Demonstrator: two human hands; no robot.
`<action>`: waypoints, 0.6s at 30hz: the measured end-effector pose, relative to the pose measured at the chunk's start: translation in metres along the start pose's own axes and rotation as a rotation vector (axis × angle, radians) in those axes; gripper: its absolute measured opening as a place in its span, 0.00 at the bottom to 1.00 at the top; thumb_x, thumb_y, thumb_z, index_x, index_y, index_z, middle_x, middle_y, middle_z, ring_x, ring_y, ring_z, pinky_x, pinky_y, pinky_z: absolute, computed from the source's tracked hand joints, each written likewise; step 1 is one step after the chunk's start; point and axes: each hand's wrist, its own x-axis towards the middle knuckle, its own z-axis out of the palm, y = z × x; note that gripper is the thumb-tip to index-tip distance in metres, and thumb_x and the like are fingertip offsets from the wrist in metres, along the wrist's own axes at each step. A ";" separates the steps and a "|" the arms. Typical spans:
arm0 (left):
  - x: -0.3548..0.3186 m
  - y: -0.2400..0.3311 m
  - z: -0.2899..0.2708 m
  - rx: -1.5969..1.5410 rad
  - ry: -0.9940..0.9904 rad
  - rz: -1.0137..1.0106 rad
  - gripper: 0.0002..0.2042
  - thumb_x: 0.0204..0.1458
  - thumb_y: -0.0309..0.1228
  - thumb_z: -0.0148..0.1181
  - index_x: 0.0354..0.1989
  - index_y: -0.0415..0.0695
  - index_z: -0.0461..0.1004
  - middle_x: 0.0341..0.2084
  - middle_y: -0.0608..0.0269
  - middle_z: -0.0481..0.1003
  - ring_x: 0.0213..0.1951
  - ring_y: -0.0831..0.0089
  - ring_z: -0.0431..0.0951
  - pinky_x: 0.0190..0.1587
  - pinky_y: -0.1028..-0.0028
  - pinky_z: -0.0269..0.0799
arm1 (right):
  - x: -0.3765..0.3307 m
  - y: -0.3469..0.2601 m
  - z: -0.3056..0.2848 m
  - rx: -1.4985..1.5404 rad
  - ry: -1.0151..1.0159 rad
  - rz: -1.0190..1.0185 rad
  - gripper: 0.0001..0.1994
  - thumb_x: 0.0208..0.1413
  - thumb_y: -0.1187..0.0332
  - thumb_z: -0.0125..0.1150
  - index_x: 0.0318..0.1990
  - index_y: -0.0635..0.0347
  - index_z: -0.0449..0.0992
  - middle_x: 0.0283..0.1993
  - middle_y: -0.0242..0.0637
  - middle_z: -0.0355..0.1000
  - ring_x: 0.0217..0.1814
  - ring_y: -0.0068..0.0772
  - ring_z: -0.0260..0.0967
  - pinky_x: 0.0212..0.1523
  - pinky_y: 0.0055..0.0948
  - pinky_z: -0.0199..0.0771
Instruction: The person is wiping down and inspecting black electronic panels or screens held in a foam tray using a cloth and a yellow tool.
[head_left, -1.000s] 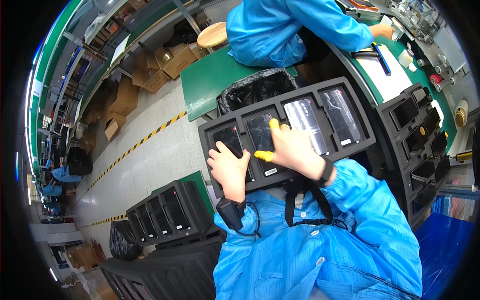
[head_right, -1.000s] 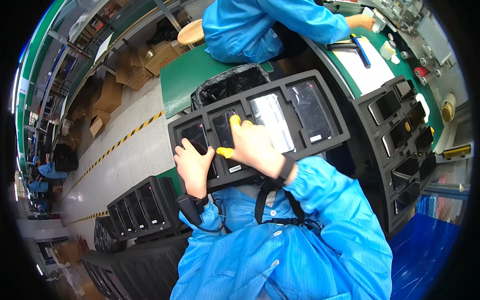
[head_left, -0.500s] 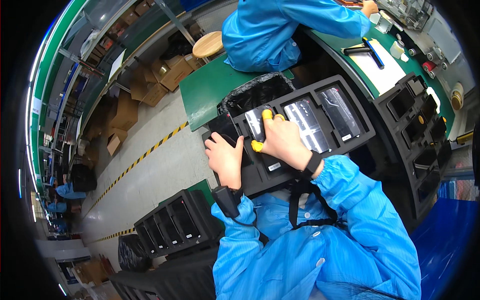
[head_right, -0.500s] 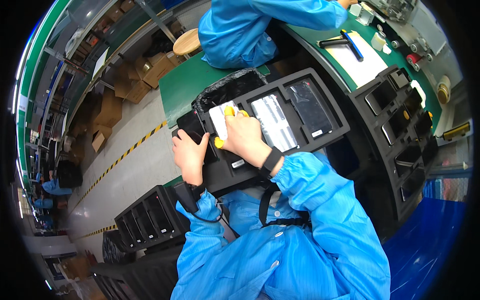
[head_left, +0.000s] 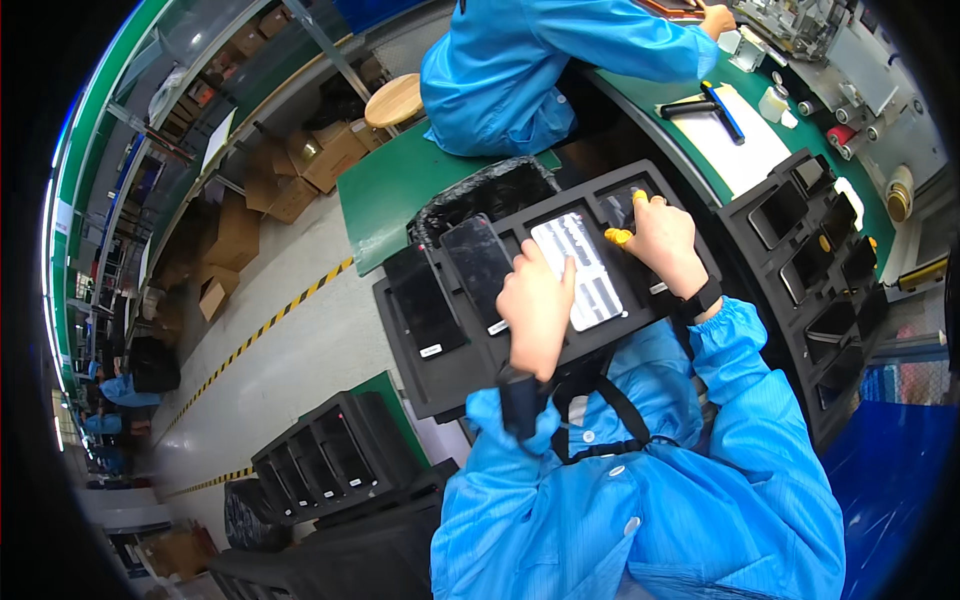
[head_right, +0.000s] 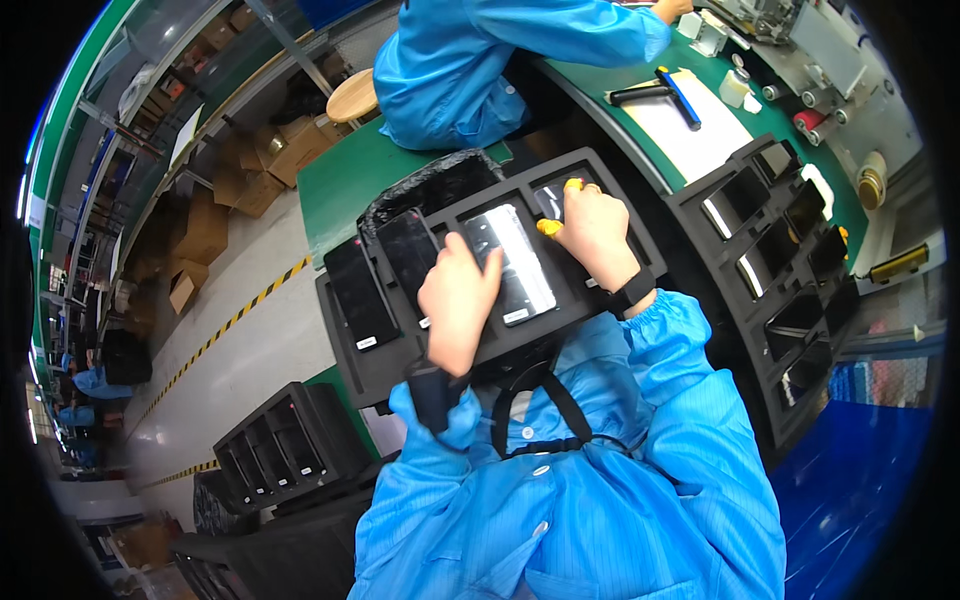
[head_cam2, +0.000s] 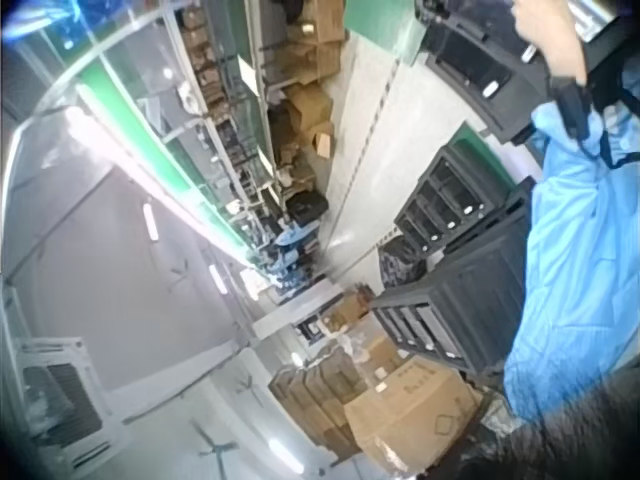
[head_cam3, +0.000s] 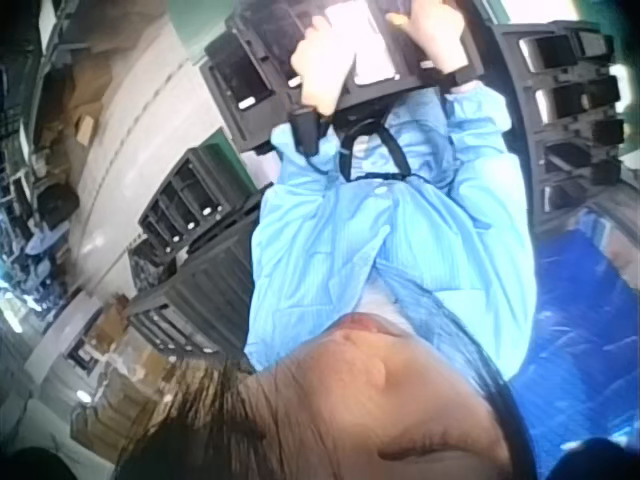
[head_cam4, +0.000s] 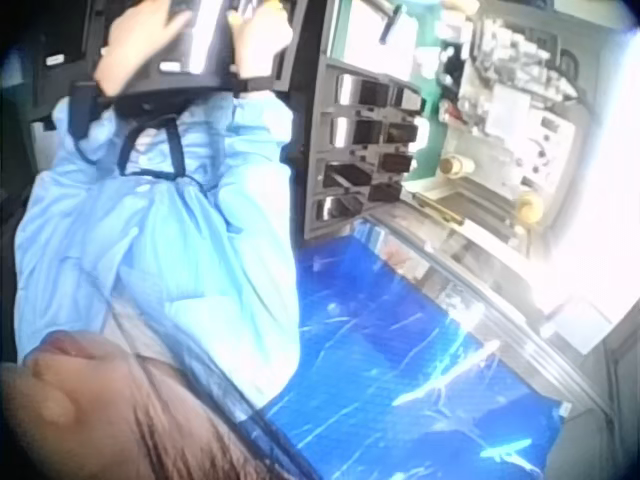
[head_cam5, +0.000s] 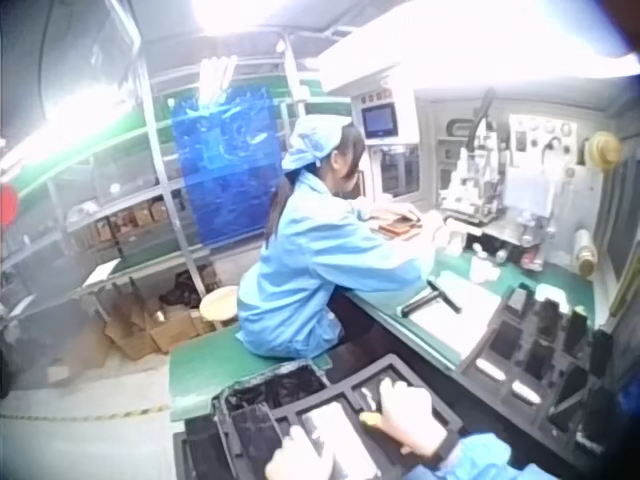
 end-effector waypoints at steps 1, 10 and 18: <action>0.005 0.013 0.014 0.009 0.017 -0.007 0.30 0.46 0.56 0.58 0.39 0.37 0.64 0.30 0.45 0.74 0.29 0.50 0.79 0.30 0.60 0.76 | -0.001 0.007 0.005 -0.055 -0.058 0.033 0.36 0.33 0.43 0.70 0.44 0.65 0.73 0.30 0.43 0.74 0.30 0.39 0.76 0.28 0.32 0.75; 0.025 0.049 0.048 0.126 -0.119 -0.210 0.34 0.38 0.55 0.62 0.43 0.39 0.59 0.35 0.48 0.70 0.33 0.54 0.79 0.33 0.65 0.77 | 0.003 0.027 0.015 0.041 -0.183 -0.012 0.45 0.31 0.46 0.71 0.56 0.68 0.64 0.32 0.44 0.74 0.32 0.40 0.76 0.32 0.31 0.75; 0.047 0.052 0.026 0.122 0.088 -0.192 0.33 0.41 0.56 0.62 0.41 0.39 0.59 0.35 0.48 0.68 0.32 0.51 0.78 0.29 0.63 0.77 | 0.029 0.028 0.009 0.116 0.059 -0.070 0.40 0.34 0.46 0.69 0.51 0.66 0.67 0.27 0.42 0.74 0.30 0.40 0.75 0.28 0.32 0.74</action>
